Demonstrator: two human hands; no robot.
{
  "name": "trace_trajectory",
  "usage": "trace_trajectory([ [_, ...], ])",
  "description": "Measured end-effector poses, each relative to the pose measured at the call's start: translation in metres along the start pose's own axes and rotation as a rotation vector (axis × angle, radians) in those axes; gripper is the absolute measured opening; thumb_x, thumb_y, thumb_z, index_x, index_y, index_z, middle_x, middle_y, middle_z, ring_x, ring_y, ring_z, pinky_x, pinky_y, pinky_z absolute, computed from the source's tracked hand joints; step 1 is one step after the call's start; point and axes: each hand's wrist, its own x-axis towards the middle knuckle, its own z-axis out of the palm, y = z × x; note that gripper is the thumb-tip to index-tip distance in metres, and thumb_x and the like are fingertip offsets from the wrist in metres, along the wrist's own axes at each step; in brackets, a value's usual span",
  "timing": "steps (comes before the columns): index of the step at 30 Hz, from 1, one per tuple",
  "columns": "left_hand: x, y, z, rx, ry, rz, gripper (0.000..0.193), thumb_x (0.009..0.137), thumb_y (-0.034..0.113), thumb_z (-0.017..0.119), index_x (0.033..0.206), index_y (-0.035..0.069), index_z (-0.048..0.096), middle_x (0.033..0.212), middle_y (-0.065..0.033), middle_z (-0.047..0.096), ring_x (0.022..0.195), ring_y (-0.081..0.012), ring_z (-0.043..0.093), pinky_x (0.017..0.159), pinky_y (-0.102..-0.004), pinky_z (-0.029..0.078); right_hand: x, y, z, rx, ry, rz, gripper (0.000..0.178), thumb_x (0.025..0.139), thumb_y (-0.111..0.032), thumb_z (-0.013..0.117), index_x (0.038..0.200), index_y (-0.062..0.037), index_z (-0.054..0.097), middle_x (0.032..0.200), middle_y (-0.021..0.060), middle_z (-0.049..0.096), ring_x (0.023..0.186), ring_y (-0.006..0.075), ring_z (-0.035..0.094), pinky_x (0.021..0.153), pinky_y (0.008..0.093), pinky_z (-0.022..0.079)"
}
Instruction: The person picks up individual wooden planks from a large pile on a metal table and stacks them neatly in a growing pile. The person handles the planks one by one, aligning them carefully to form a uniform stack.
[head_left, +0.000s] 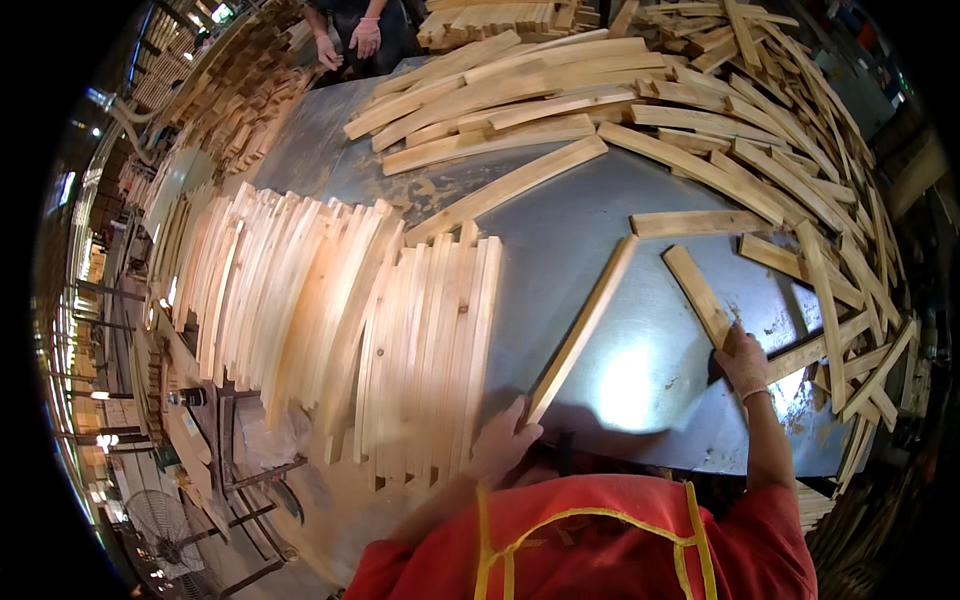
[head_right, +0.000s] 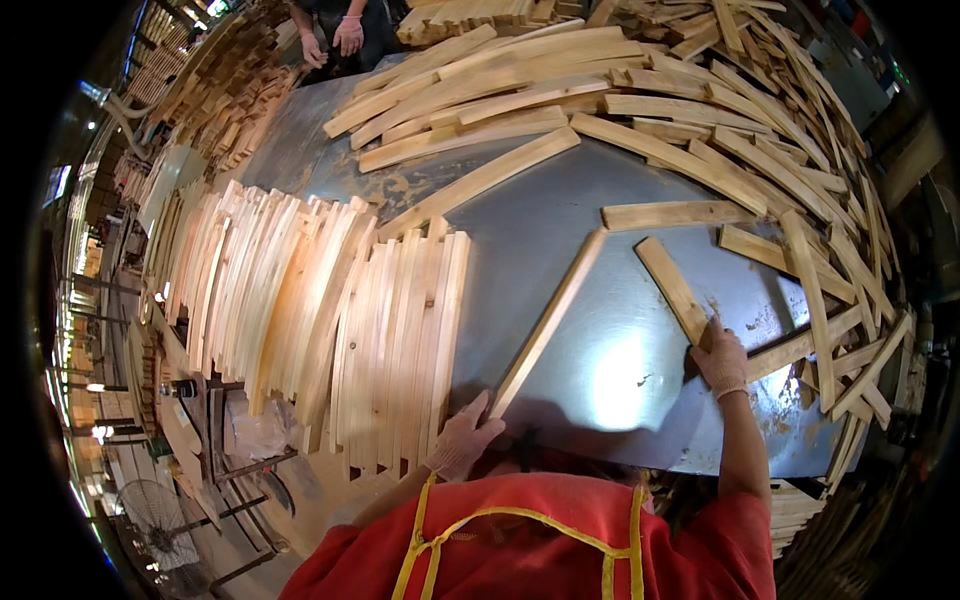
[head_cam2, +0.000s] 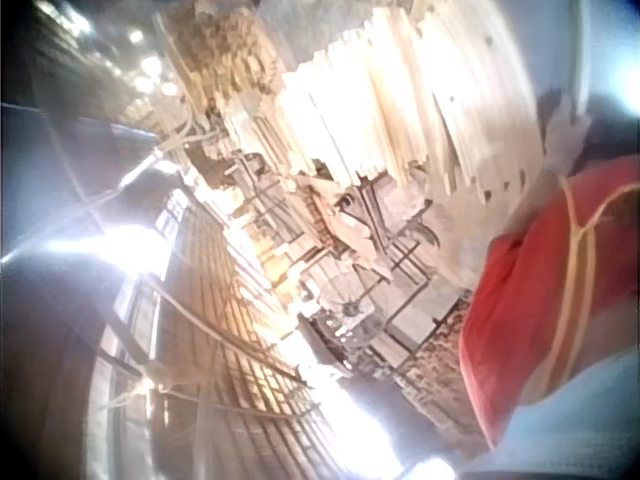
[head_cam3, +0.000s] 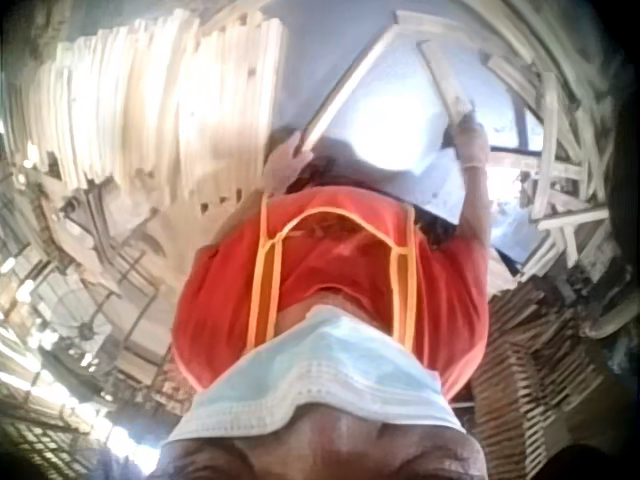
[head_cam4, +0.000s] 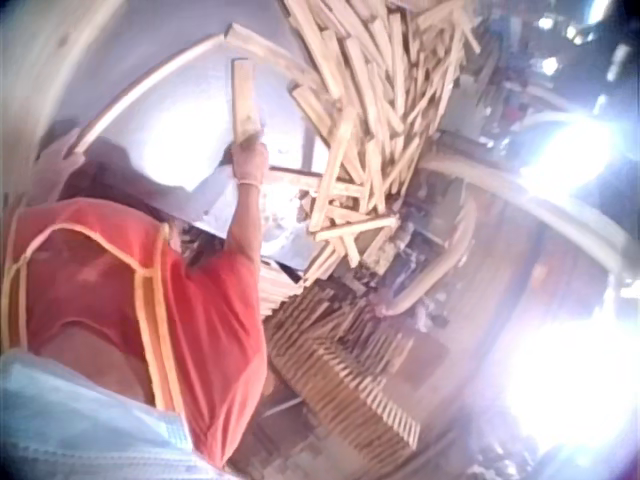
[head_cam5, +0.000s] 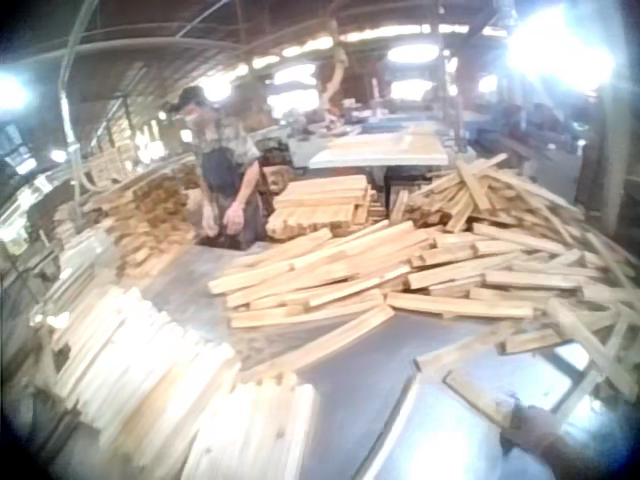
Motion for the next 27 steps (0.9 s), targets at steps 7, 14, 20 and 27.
trace_trajectory([
  [7, -0.050, 0.003, -0.034, -0.278, -0.024, -0.131, 0.052, 0.102, 0.029, 0.062, 0.146, 0.002, 0.055, 0.123, -0.0258, 0.070, 0.114, -0.0423, 0.067, 0.101, -0.0490, 0.052, -0.045, -0.150, 0.096, 0.956, -0.221, -0.158, 0.083, 0.099, -0.047, 0.069, 0.157, 0.0078, 0.045, 0.119, 0.0199, 0.075, 0.107, 0.0276, 0.073, 0.092, 0.0398, 0.057],
  [14, -0.011, -0.024, -0.044, 0.490, 0.504, 0.480, 0.073, 0.088, 0.043, 0.077, 0.144, 0.001, 0.058, 0.142, -0.0200, 0.059, 0.136, -0.0399, 0.054, 0.115, -0.0537, 0.043, -0.102, -0.324, 0.099, 0.669, -0.480, -0.474, 0.055, 0.103, -0.045, 0.058, 0.130, 0.0031, 0.059, 0.117, 0.0322, 0.072, 0.114, 0.0516, 0.067, 0.100, 0.0542, 0.052],
  [20, 0.038, 0.002, -0.068, 0.677, 0.562, 0.408, 0.084, 0.078, 0.042, 0.083, 0.145, 0.002, 0.052, 0.145, -0.0178, 0.051, 0.140, -0.0394, 0.044, 0.122, -0.0584, 0.031, -0.059, -0.340, 0.091, 0.487, -0.738, -0.675, 0.048, 0.102, -0.037, 0.062, 0.133, 0.0007, 0.064, 0.116, 0.0248, 0.073, 0.112, 0.0418, 0.069, 0.100, 0.0462, 0.053],
  [27, 0.055, 0.011, -0.072, 0.723, 0.631, 0.505, 0.075, 0.067, 0.030, 0.079, 0.133, 0.004, 0.055, 0.133, -0.0179, 0.052, 0.128, -0.0405, 0.048, 0.111, -0.0582, 0.038, 0.125, -0.312, 0.052, 0.377, -0.215, -0.896, 0.050, 0.096, -0.036, 0.073, 0.134, -0.0041, 0.063, 0.123, 0.0188, 0.073, 0.118, 0.0383, 0.067, 0.101, 0.0446, 0.054],
])
